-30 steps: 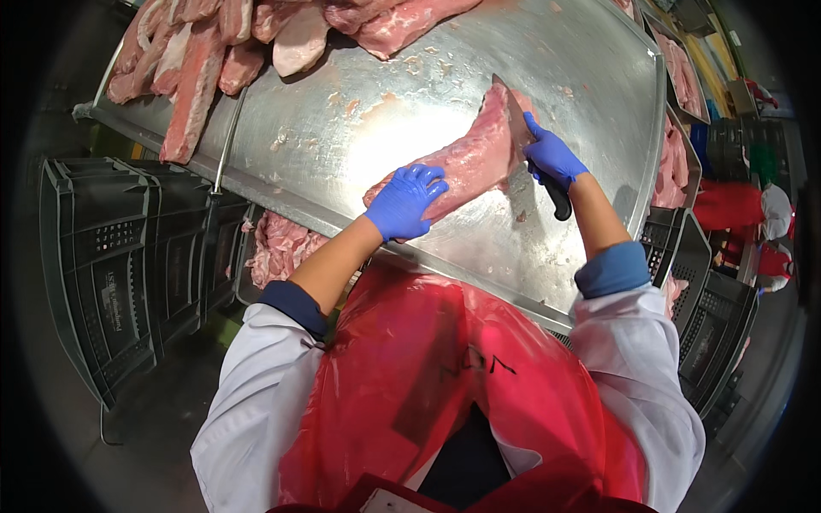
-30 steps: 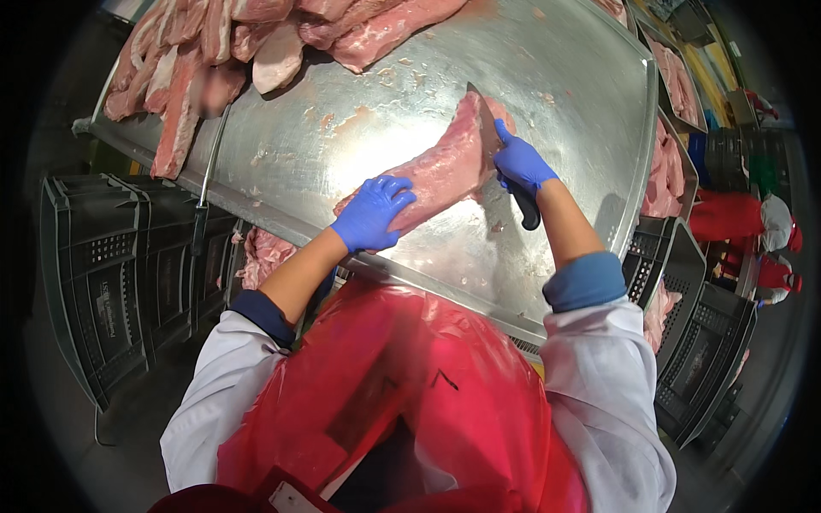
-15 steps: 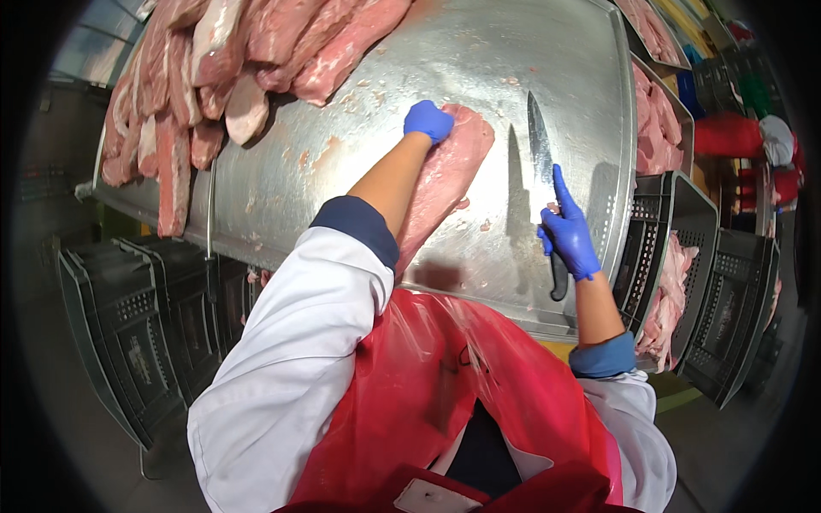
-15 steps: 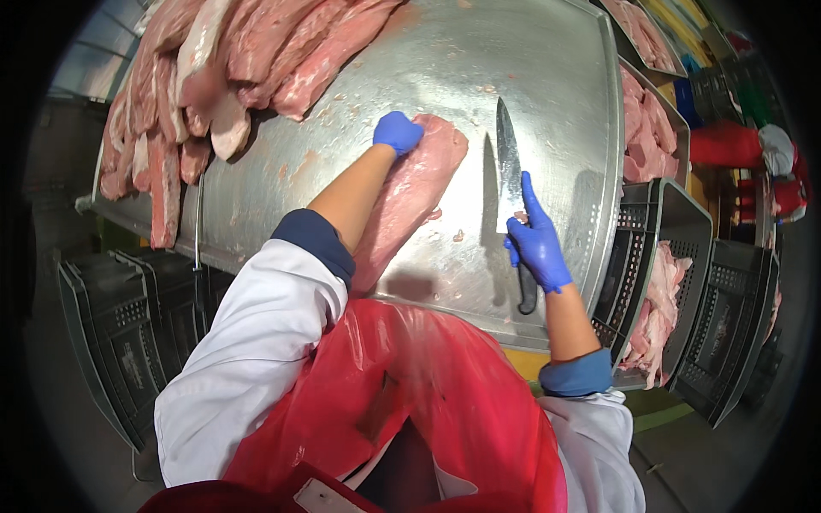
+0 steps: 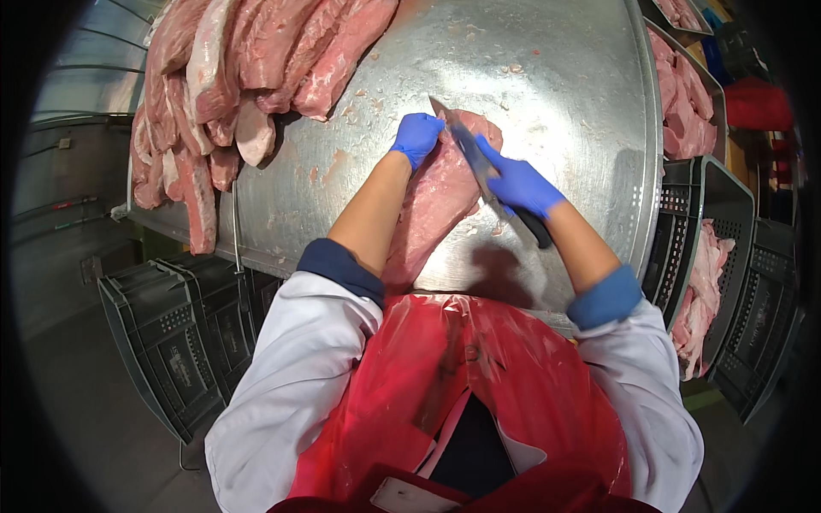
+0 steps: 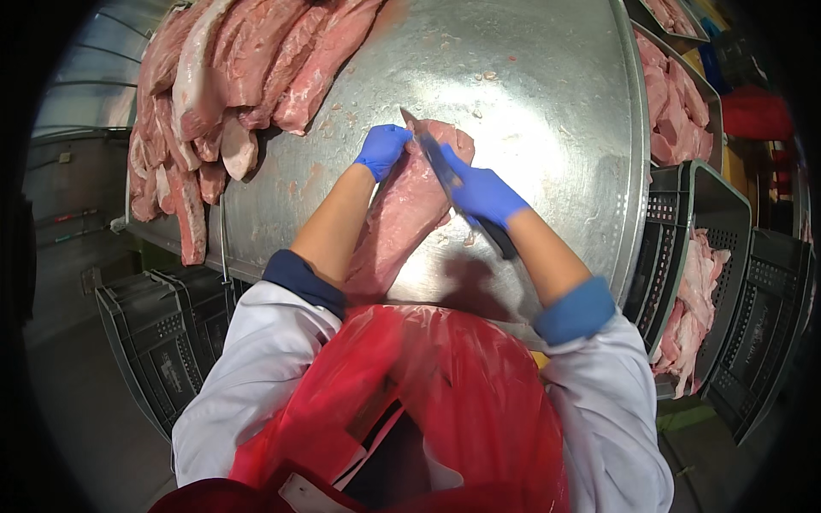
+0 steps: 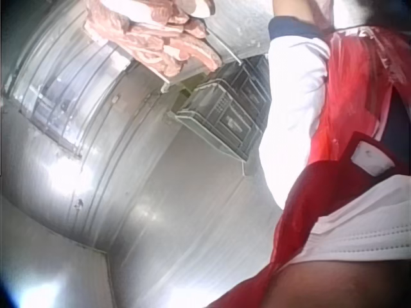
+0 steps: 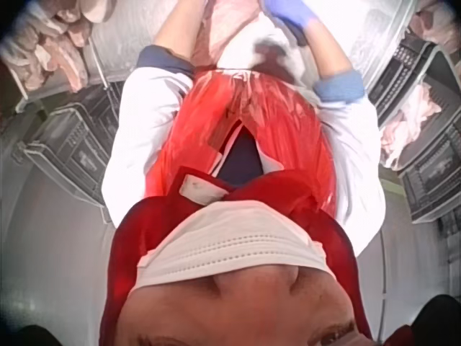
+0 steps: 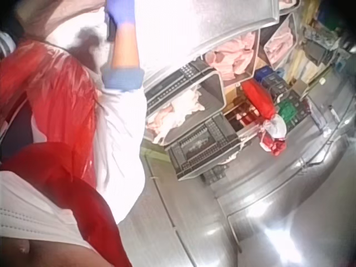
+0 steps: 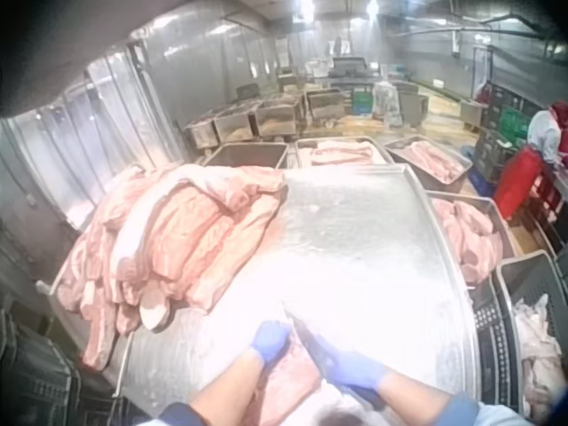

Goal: The person trims fat and connective tissue from large cuts of raw meat using a knife. They repeatedly reposition the meat on a stainless steel table, slice off unwanted portions, and place the trimmed pieces into a nearby crate.

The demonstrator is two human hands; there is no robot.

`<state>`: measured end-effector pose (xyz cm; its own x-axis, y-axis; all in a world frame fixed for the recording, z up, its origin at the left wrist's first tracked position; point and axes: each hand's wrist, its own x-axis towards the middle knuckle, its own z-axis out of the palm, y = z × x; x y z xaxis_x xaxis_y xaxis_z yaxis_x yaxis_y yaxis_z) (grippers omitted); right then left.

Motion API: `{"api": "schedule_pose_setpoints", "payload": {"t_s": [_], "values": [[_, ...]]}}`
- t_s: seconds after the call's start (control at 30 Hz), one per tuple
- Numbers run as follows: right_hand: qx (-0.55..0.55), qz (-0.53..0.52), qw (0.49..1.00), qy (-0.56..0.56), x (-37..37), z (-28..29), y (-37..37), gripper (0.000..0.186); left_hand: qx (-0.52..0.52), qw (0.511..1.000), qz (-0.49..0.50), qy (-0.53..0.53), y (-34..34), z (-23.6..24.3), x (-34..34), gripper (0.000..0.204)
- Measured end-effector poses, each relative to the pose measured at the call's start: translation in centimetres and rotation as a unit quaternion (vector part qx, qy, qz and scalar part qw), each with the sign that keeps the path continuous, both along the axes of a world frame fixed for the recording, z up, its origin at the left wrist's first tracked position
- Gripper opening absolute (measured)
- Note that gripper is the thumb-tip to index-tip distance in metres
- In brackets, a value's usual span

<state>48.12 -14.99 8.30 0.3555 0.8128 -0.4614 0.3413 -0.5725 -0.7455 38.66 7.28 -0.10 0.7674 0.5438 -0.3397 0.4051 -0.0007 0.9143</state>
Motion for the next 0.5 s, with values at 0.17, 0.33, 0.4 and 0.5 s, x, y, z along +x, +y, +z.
{"api": "schedule_pose_setpoints", "payload": {"t_s": [0.17, 0.33, 0.4, 0.5], "values": [[-0.032, 0.028, 0.998, -0.054, 1.7, 0.2, 1.6, 0.077, 0.131, 0.991, -0.015, 0.035, -2.3, 1.5, 0.5, 0.027], [-0.046, 0.139, 0.987, 0.064, 3.4, 3.4, -2.9, 0.082, 0.226, 0.966, -0.059, 0.110, -1.2, 5.0, 0.3, 0.030], [-0.068, 0.145, 0.981, 0.112, 3.6, 5.0, -4.3, 0.083, 0.252, 0.963, -0.057, 0.074, -0.6, 4.6, -0.5, 0.030], [-0.057, 0.128, 0.987, 0.084, 3.8, 3.8, -0.5, 0.082, 0.263, 0.958, -0.112, 0.028, -2.2, 5.9, -0.1, 0.030]]}}
